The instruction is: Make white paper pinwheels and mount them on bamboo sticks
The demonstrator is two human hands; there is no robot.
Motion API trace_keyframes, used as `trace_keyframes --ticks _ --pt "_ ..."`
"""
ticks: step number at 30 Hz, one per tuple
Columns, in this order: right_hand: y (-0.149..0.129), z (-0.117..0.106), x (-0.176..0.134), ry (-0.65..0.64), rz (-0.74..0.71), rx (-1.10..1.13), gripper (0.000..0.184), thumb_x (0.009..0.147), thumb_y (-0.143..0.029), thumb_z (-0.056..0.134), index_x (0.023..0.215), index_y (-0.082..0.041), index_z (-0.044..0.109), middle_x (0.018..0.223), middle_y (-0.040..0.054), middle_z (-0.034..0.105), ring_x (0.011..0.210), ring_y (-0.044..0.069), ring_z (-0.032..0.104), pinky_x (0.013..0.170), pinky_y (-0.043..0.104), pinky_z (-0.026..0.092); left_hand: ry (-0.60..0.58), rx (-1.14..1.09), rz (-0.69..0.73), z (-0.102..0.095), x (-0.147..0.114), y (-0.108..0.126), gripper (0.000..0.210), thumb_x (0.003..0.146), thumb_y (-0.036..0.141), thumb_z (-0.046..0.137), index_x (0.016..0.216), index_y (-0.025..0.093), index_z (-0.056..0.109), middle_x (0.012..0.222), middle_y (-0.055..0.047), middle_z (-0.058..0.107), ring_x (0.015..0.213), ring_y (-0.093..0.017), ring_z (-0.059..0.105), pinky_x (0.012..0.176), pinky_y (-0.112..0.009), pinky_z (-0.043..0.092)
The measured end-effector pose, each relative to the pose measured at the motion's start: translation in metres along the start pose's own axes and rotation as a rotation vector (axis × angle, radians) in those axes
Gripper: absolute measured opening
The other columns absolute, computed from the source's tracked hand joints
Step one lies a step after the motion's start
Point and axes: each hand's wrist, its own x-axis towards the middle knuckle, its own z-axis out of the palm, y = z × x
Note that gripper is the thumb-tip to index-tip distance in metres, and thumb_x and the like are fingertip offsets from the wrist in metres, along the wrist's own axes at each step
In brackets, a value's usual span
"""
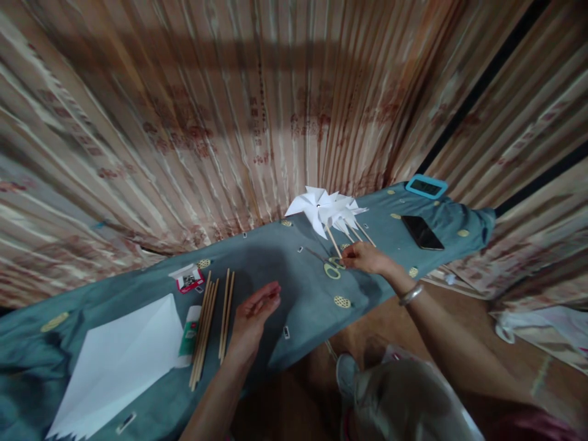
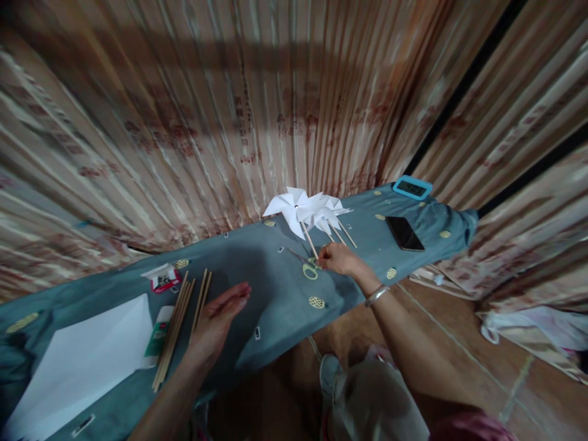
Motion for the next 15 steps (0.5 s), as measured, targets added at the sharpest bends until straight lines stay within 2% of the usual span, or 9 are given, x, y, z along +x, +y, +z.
trace_keyframes --ticks 6,11,15 --pt "0.023 -0.011 0.014 -0.047 0.042 -0.067 0.017 0.077 -0.021 0.058 0.073 -0.013 0.073 0.064 0.0036 0.068 0.06 0.014 0.059 0.055 0.021 0.039 0.008 0.031 -0.015 0.0 -0.002 0.001 0.04 0.05 0.033 0.086 0.087 0.021 0.077 0.094 -0.006 0.077 0.096 -0.022 0.068 0.096 -0.036 0.049" --pt "0.031 -0.011 0.025 -0.066 0.074 -0.123 0.018 0.079 -0.02 0.058 0.08 -0.013 0.074 0.071 0.0049 0.071 0.065 0.014 0.062 0.057 0.021 0.04 -0.008 0.062 -0.014 0.003 -0.003 0.001 0.039 0.051 0.033 0.084 0.088 0.02 0.077 0.095 -0.006 0.077 0.097 -0.022 0.068 0.095 -0.037 0.049" --pt "0.035 -0.01 0.031 -0.086 0.1 -0.161 0.02 0.08 -0.02 0.056 0.078 -0.013 0.074 0.072 0.0061 0.072 0.065 0.015 0.062 0.056 0.021 0.039 -0.008 0.07 -0.02 0.004 -0.002 -0.001 0.039 0.052 0.032 0.084 0.088 0.02 0.077 0.095 -0.007 0.077 0.097 -0.023 0.068 0.096 -0.037 0.048"
